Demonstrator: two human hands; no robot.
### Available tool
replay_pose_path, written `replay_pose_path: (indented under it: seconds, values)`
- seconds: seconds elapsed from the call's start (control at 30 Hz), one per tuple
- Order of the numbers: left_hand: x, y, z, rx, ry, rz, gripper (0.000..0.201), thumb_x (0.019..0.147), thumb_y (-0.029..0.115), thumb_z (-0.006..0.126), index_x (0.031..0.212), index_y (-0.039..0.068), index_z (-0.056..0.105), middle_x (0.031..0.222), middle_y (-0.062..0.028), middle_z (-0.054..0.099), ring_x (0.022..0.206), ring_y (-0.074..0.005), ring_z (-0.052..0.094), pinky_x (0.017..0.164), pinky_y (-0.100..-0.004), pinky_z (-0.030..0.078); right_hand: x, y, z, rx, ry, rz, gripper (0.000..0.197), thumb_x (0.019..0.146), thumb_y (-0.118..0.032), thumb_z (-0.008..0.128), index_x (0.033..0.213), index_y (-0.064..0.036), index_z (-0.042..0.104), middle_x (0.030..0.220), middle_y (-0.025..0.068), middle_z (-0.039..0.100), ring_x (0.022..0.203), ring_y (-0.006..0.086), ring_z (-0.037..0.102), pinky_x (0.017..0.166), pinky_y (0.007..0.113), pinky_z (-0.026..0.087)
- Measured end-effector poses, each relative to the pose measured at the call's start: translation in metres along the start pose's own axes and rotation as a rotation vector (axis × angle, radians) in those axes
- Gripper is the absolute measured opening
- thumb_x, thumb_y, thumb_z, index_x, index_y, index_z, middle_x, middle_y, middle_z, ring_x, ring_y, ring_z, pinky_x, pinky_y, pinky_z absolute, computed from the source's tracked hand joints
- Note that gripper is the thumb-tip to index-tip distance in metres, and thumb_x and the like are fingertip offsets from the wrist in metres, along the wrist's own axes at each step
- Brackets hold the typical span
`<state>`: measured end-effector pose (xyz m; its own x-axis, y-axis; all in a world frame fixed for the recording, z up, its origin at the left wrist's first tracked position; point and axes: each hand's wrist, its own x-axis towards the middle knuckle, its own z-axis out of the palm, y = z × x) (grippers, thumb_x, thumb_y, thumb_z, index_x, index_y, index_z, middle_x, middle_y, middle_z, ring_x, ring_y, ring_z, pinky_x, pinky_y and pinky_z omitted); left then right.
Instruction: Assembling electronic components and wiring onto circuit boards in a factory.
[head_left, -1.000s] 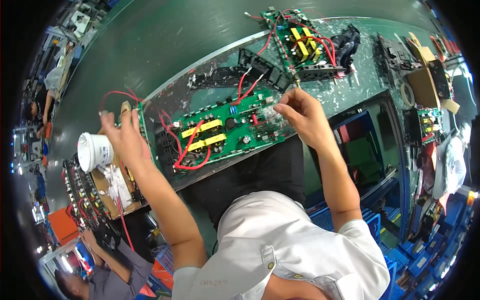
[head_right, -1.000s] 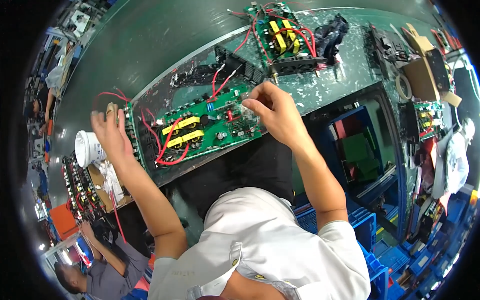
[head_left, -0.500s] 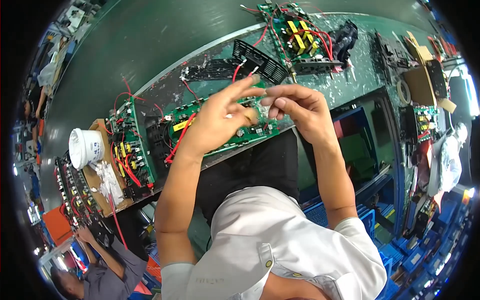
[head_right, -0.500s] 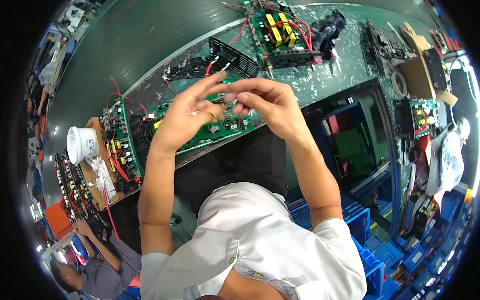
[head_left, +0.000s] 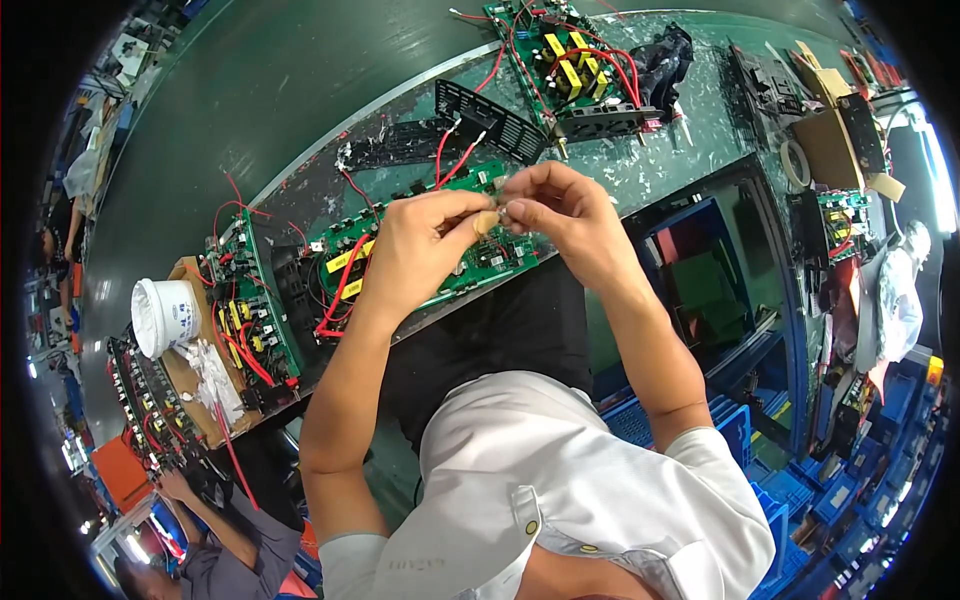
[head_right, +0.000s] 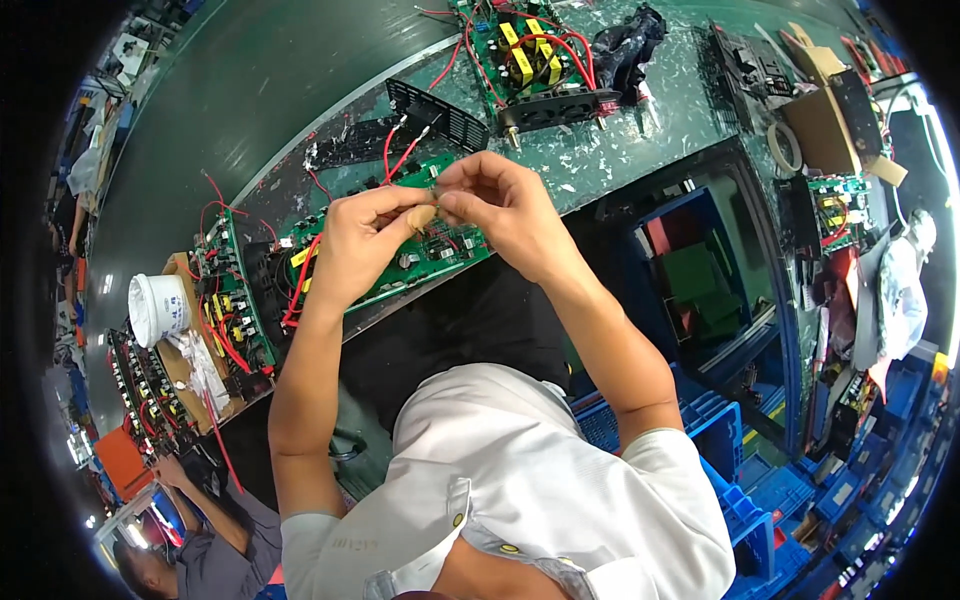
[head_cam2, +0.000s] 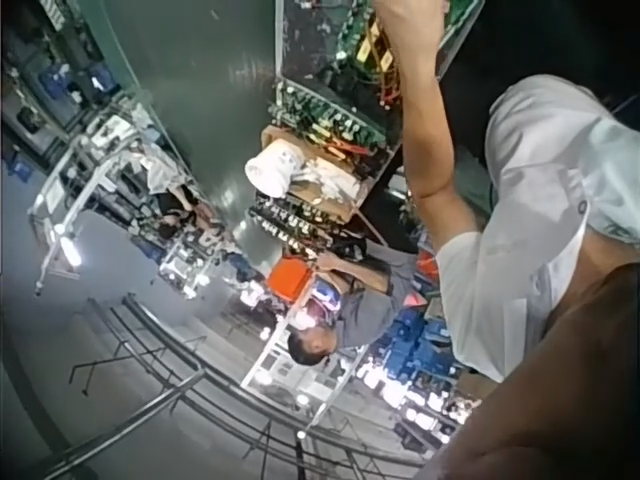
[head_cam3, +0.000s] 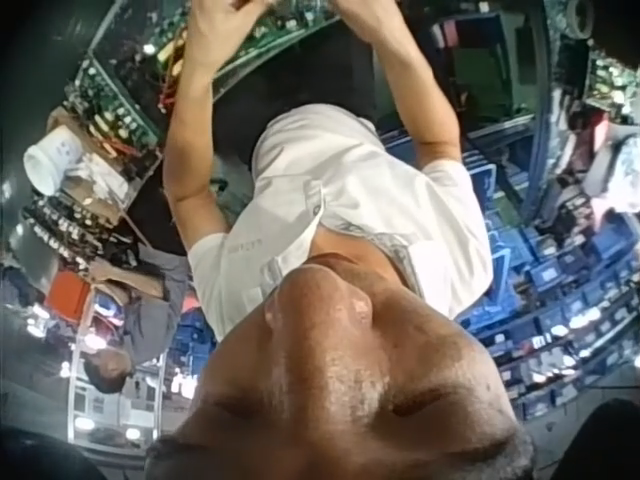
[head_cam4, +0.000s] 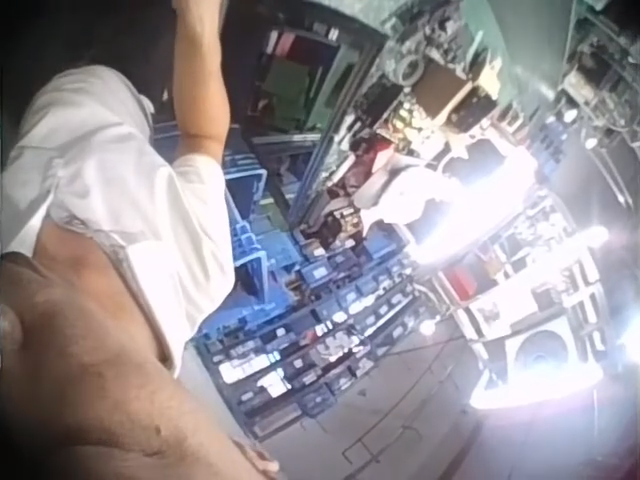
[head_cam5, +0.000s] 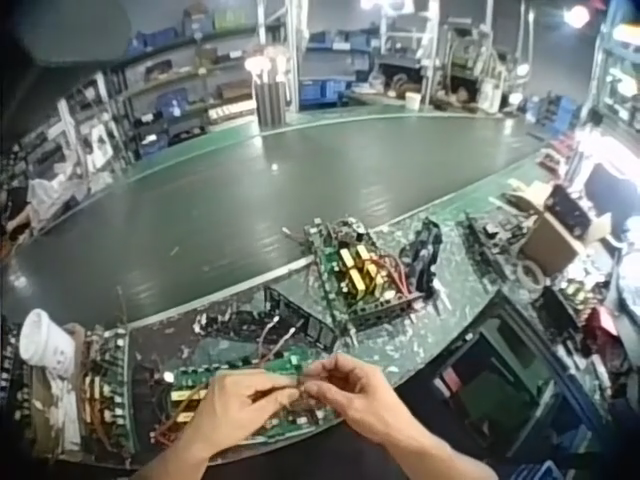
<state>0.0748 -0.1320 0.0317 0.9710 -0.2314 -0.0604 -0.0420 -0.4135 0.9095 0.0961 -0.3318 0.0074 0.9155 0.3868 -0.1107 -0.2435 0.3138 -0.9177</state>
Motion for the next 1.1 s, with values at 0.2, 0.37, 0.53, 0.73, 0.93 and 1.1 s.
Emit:
replay_pose_path:
  seconds: [0.2, 0.37, 0.53, 0.73, 0.93, 1.1]
  values:
    - [0.001, -0.002, -0.001, -0.071, 0.015, -0.03, 0.018, 0.091, 0.006, 0.071, 0.108, -0.003, 0.072, 0.091, -0.0061, 0.074, 0.081, -0.0085, 0.067, 0.07, -0.0227, 0.054, 0.005, 0.001, 0.001, 0.063, 0.031, 0.156, 0.02, 0.093, -0.003, 0.067, 0.111, 0.0034, 0.063, 0.099, 0.0058, 0.067, 0.086, 0.0112, 0.065, 0.079, 0.026, 0.053]
    - [0.002, 0.007, 0.002, -0.046, 0.088, 0.084, 0.018, 0.088, 0.005, 0.074, 0.104, -0.002, 0.072, 0.09, -0.0049, 0.071, 0.075, -0.0087, 0.065, 0.065, -0.0225, 0.052, 0.006, 0.003, -0.003, -0.022, 0.001, 0.065, 0.019, 0.09, -0.002, 0.069, 0.108, 0.002, 0.064, 0.094, 0.004, 0.067, 0.086, 0.0107, 0.065, 0.079, 0.025, 0.053]
    - [0.0, 0.005, 0.0, 0.067, 0.104, 0.172, 0.018, 0.085, 0.003, 0.075, 0.102, -0.003, 0.073, 0.09, -0.0085, 0.071, 0.073, -0.0113, 0.066, 0.062, -0.0243, 0.051, 0.006, -0.01, -0.003, -0.222, -0.057, 0.081, 0.02, 0.09, -0.002, 0.07, 0.109, 0.0016, 0.064, 0.094, 0.0043, 0.068, 0.088, 0.0105, 0.066, 0.08, 0.025, 0.053]
    - [-0.006, -0.006, -0.002, -0.123, 0.24, -0.011, 0.015, 0.086, 0.006, 0.075, 0.1, -0.001, 0.075, 0.081, -0.0068, 0.069, 0.068, -0.0098, 0.062, 0.061, -0.0245, 0.047, 0.067, -0.045, 0.012, -1.012, 0.241, -0.722, 0.046, 0.087, -0.014, 0.076, 0.127, -0.0012, 0.057, 0.105, 0.0164, 0.072, 0.096, 0.0289, 0.071, 0.084, 0.036, 0.055]
    - [-0.01, -0.012, 0.005, -0.269, 0.314, -0.082, 0.019, 0.09, 0.003, 0.072, 0.108, -0.002, 0.073, 0.094, -0.0024, 0.069, 0.082, -0.0068, 0.062, 0.073, -0.0208, 0.05, 0.108, -0.037, 0.008, -1.33, -0.06, -0.197, 0.037, 0.094, -0.02, 0.064, 0.123, 0.0014, 0.062, 0.104, 0.0233, 0.07, 0.098, 0.0383, 0.068, 0.087, 0.041, 0.053]
    - [-0.004, -0.022, 0.004, -0.403, 0.361, -0.068, 0.02, 0.088, 0.005, 0.075, 0.108, -0.002, 0.074, 0.093, -0.0044, 0.073, 0.08, -0.0068, 0.064, 0.073, -0.022, 0.052, 0.101, -0.019, 0.011, -1.167, -0.007, -0.316, 0.032, 0.094, -0.019, 0.063, 0.117, 0.0027, 0.066, 0.103, 0.0258, 0.07, 0.098, 0.0395, 0.068, 0.086, 0.041, 0.052]
